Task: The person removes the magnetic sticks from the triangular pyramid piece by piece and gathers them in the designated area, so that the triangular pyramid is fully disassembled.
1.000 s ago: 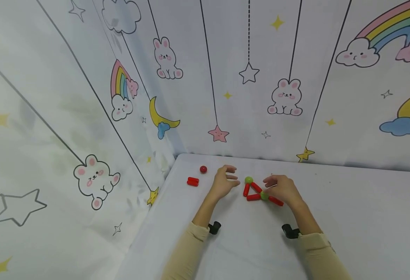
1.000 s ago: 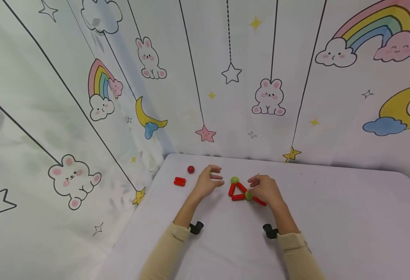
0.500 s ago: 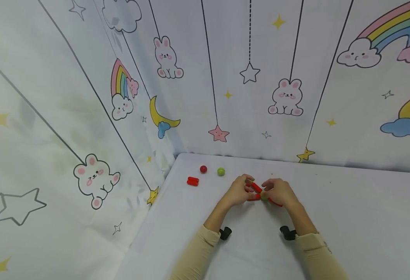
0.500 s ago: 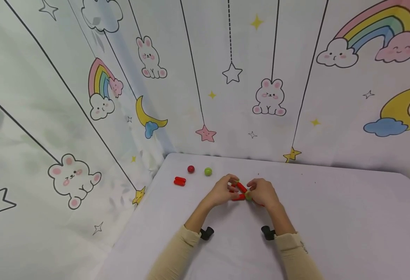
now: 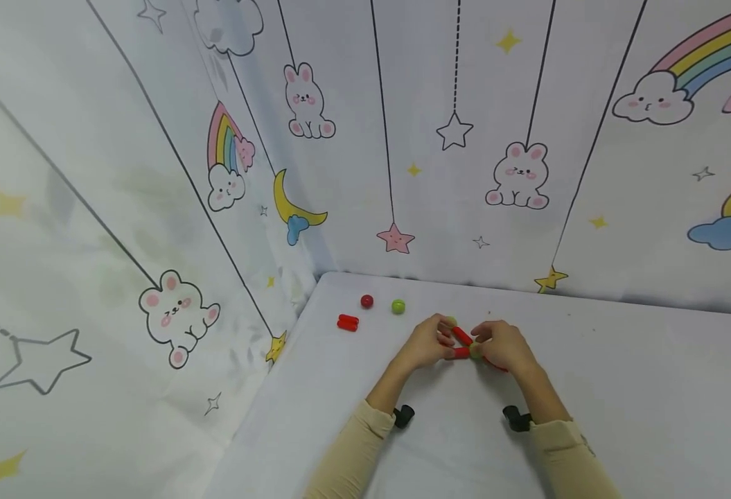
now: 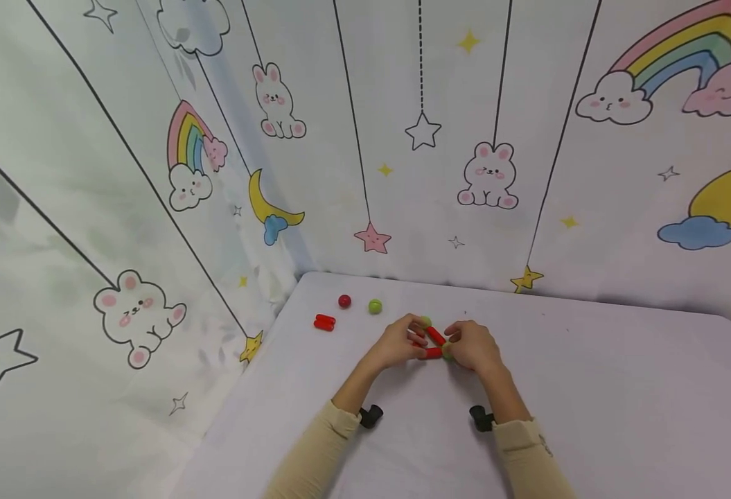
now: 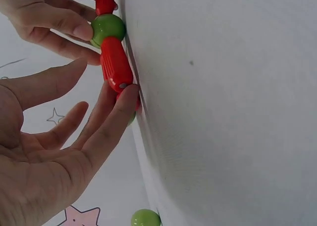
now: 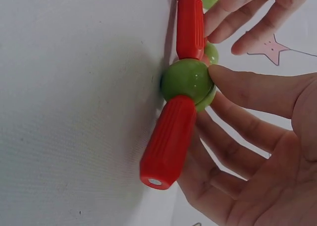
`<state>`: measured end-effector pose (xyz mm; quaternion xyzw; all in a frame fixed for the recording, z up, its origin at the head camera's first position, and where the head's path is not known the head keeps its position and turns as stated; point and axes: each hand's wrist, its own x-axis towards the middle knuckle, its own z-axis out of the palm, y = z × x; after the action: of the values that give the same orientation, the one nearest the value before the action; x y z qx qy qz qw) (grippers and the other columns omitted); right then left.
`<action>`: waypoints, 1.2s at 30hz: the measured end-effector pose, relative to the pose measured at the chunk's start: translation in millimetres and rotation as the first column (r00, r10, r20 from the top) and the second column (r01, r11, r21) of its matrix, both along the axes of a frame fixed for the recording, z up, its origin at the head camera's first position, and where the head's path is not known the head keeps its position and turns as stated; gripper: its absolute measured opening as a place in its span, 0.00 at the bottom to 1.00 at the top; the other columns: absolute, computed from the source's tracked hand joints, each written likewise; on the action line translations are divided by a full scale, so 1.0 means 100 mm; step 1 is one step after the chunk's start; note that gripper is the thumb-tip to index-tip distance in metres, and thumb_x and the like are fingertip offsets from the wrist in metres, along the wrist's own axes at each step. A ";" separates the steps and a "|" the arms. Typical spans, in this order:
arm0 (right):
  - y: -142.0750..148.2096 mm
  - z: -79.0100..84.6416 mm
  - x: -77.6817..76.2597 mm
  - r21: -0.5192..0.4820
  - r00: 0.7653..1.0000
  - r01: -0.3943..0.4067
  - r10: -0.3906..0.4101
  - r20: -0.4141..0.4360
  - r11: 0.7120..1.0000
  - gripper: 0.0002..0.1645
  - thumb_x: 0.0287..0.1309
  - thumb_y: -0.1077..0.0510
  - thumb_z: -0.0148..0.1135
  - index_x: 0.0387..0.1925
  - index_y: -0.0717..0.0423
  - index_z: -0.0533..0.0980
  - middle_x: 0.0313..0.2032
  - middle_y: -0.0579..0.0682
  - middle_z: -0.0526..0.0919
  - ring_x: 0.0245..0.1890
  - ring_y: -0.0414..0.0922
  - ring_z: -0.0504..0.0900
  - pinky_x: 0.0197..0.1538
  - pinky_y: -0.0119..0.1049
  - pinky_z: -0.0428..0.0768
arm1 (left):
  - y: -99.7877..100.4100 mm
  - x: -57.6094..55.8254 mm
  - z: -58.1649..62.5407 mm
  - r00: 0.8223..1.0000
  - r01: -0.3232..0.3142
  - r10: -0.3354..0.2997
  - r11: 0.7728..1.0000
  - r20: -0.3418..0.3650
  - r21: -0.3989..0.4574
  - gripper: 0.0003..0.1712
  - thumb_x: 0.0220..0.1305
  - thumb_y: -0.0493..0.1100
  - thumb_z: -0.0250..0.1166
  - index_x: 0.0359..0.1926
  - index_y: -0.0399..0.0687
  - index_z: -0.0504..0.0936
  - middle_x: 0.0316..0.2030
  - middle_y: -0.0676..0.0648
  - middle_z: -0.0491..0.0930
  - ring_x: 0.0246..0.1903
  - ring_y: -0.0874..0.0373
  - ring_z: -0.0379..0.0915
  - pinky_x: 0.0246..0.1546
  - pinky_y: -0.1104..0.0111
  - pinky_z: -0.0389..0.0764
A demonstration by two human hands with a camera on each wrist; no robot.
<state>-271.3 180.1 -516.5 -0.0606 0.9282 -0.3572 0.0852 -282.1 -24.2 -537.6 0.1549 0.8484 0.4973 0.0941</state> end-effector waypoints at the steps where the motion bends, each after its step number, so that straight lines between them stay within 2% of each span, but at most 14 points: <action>1: 0.00 0.01 0.01 0.000 1.000 -0.001 0.001 0.000 1.000 0.21 0.60 0.62 0.70 0.54 0.64 0.82 0.47 0.60 0.88 0.49 0.58 0.83 0.51 0.59 0.79 | 0.00 0.00 0.00 1.000 -0.003 0.003 1.000 0.000 -0.002 0.32 0.57 0.28 0.77 0.62 0.38 0.76 0.49 0.40 0.84 0.45 0.55 0.86 0.39 0.71 0.83; 9: 0.00 0.00 0.02 -0.012 1.000 0.005 -0.005 0.003 1.000 0.20 0.59 0.65 0.69 0.53 0.66 0.82 0.46 0.61 0.88 0.47 0.57 0.85 0.46 0.52 0.83 | 0.02 0.03 0.01 1.000 -0.005 0.005 1.000 -0.021 -0.003 0.34 0.52 0.27 0.79 0.61 0.35 0.76 0.47 0.39 0.86 0.44 0.52 0.87 0.40 0.73 0.81; 13: 0.00 -0.01 0.02 -0.019 1.000 0.002 -0.002 0.004 1.000 0.20 0.59 0.65 0.68 0.54 0.66 0.82 0.46 0.61 0.88 0.46 0.56 0.85 0.44 0.50 0.83 | 0.04 0.04 0.01 0.999 -0.031 0.031 1.000 -0.022 -0.003 0.33 0.51 0.25 0.78 0.59 0.36 0.78 0.46 0.40 0.86 0.43 0.53 0.87 0.38 0.73 0.82; 23: -0.02 -0.02 0.00 -0.069 1.000 0.005 -0.003 0.022 0.998 0.30 0.60 0.63 0.70 0.62 0.69 0.75 0.47 0.64 0.88 0.37 0.48 0.86 0.33 0.39 0.82 | 0.01 0.02 0.00 0.995 -0.083 0.084 0.996 -0.060 0.012 0.24 0.59 0.33 0.76 0.57 0.39 0.81 0.45 0.40 0.88 0.37 0.62 0.83 0.38 0.73 0.81; 31: -0.01 -0.01 0.02 -0.114 0.998 0.026 -0.020 0.051 0.993 0.37 0.58 0.63 0.72 0.66 0.71 0.71 0.48 0.66 0.86 0.36 0.48 0.86 0.34 0.41 0.86 | -0.01 -0.01 -0.02 0.993 -0.114 0.114 0.988 0.005 0.102 0.30 0.55 0.29 0.78 0.59 0.39 0.80 0.46 0.40 0.87 0.36 0.63 0.84 0.36 0.72 0.83; 36: -0.03 -0.01 0.01 -0.143 0.997 0.029 -0.018 0.081 0.989 0.39 0.59 0.62 0.73 0.68 0.70 0.68 0.49 0.67 0.86 0.37 0.49 0.86 0.37 0.44 0.88 | -0.04 -0.01 0.00 0.990 -0.141 0.139 0.985 0.027 0.099 0.33 0.55 0.28 0.78 0.61 0.42 0.78 0.45 0.42 0.86 0.34 0.64 0.85 0.35 0.70 0.85</action>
<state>-270.5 177.5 -517.2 -0.0414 0.8965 -0.4263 0.1131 -283.1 -27.9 -537.9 0.0944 0.8302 0.5462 0.0595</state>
